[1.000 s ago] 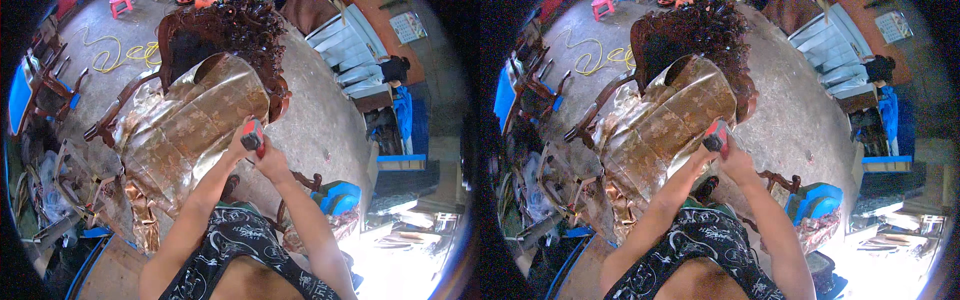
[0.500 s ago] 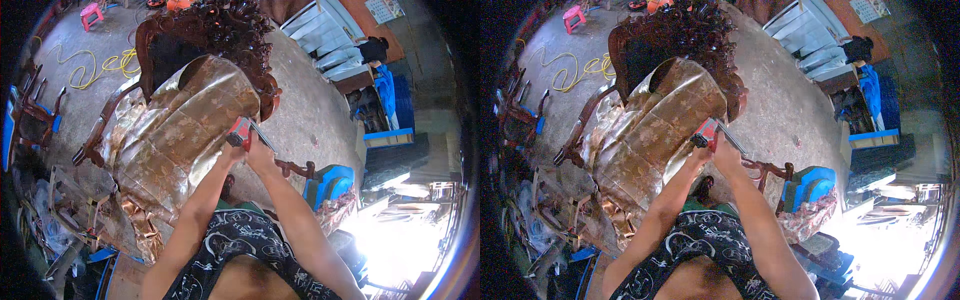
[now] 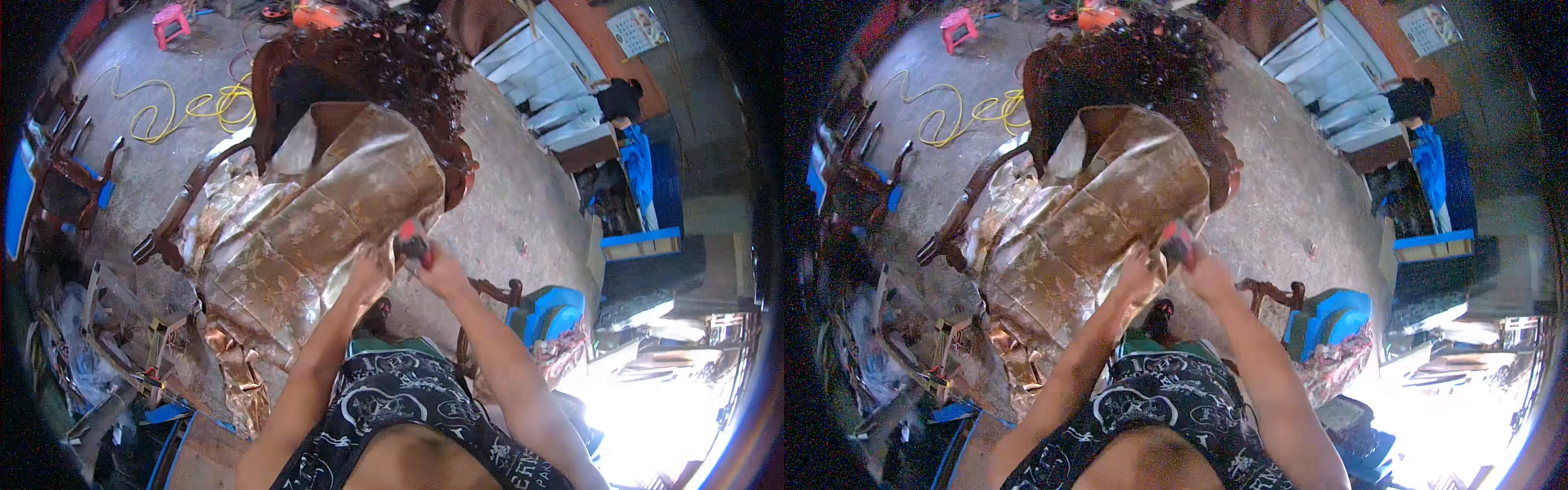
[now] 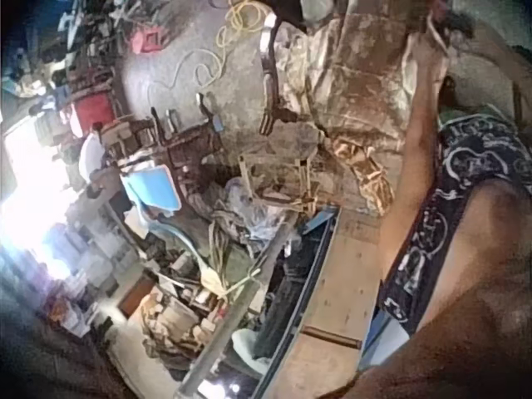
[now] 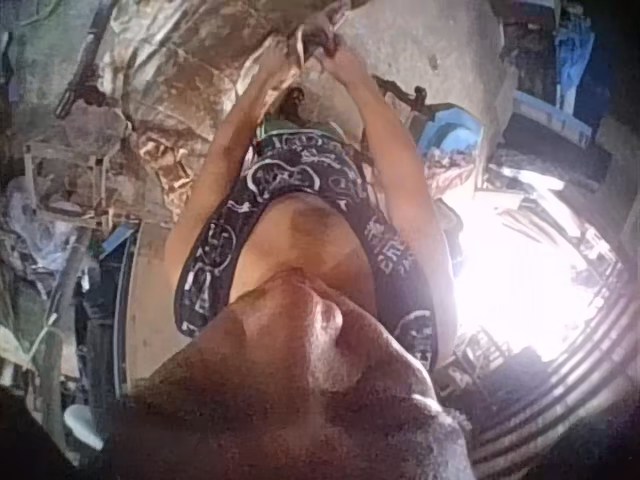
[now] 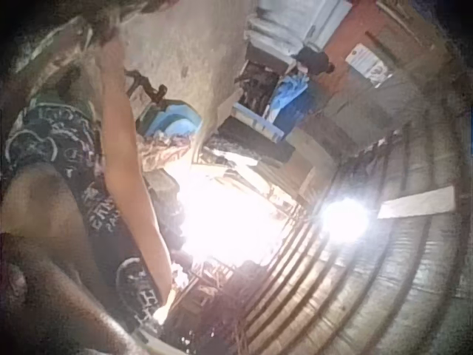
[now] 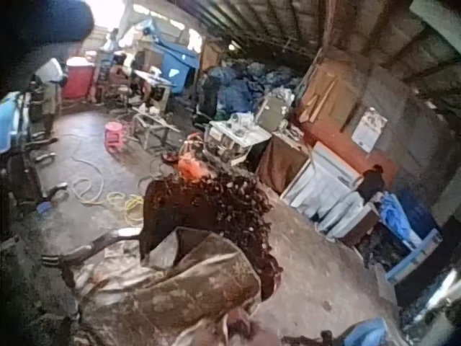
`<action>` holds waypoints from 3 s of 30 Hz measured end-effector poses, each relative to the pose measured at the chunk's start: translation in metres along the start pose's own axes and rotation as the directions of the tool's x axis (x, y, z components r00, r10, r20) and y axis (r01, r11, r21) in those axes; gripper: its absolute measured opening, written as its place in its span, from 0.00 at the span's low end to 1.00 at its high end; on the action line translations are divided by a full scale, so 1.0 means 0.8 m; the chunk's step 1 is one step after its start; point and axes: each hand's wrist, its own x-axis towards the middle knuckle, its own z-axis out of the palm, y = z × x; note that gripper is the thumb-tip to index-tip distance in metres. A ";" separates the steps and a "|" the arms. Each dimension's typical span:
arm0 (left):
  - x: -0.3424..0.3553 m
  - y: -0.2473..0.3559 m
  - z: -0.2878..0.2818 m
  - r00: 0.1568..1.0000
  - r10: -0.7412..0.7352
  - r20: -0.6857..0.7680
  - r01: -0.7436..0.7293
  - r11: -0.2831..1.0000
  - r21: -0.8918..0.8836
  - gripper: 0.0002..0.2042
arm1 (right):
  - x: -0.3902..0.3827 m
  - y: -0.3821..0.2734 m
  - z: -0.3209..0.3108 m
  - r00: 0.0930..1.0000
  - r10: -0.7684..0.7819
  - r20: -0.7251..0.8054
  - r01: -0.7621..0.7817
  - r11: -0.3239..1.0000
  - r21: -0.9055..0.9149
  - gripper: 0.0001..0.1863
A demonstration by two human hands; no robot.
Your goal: Use a pneumatic staple gun to attach fabric to the back of a wooden chair.
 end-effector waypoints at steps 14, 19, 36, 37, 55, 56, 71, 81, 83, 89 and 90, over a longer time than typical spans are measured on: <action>0.025 0.010 -0.071 0.972 -0.225 -0.068 0.194 0.932 -0.305 0.17 | -0.162 0.221 0.085 0.714 0.009 0.700 0.228 0.943 -0.244 0.25; 0.098 0.121 -0.016 0.973 -0.096 -0.212 0.020 0.942 -0.335 0.19 | -0.135 0.278 0.095 0.737 -0.049 0.674 0.216 0.962 -0.166 0.22; 0.126 0.180 -0.020 0.809 -0.565 -0.162 0.453 0.775 -0.440 0.16 | 0.019 0.476 -0.009 0.944 -0.059 0.325 0.040 0.997 0.064 0.25; 0.135 0.178 -0.030 0.799 -0.572 -0.185 0.447 0.772 -0.452 0.16 | 0.044 0.488 -0.013 0.953 -0.038 0.300 0.009 0.995 0.100 0.24; 0.298 0.139 -0.020 0.573 -0.804 -0.159 -0.014 0.185 -0.983 0.32 | 0.427 0.636 -0.195 0.958 0.257 0.126 -0.282 0.775 0.566 0.12; 0.283 0.066 0.021 0.507 -0.802 -0.317 0.101 0.420 -0.902 0.34 | 0.451 0.599 -0.213 0.972 0.206 0.110 -0.233 0.851 0.471 0.12; 0.201 0.012 0.057 0.306 -0.799 -0.518 0.803 0.509 -0.311 0.27 | 0.965 0.258 -0.311 0.836 -0.335 0.434 0.192 0.921 0.339 0.14; 0.264 0.129 -0.015 0.000 -0.958 0.288 0.563 -0.238 -0.792 0.23 | 1.109 -0.099 -0.385 0.684 -0.646 0.338 0.451 0.739 0.501 0.10; 0.267 0.115 -0.019 0.085 -0.971 0.223 0.686 -0.105 -0.720 0.23 | 1.102 -0.169 -0.388 0.690 -0.650 0.319 0.485 0.742 0.464 0.11; 0.296 0.064 -0.058 -0.049 -0.996 -0.081 0.930 -0.016 -0.366 0.14 | 1.123 -0.345 -0.357 0.653 -0.637 0.410 0.179 0.656 0.733 0.17; 0.312 0.065 -0.108 -0.048 -0.997 0.064 0.912 -0.070 -0.403 0.13 | 1.131 -0.371 -0.347 0.550 -0.700 0.455 0.157 0.622 0.767 0.17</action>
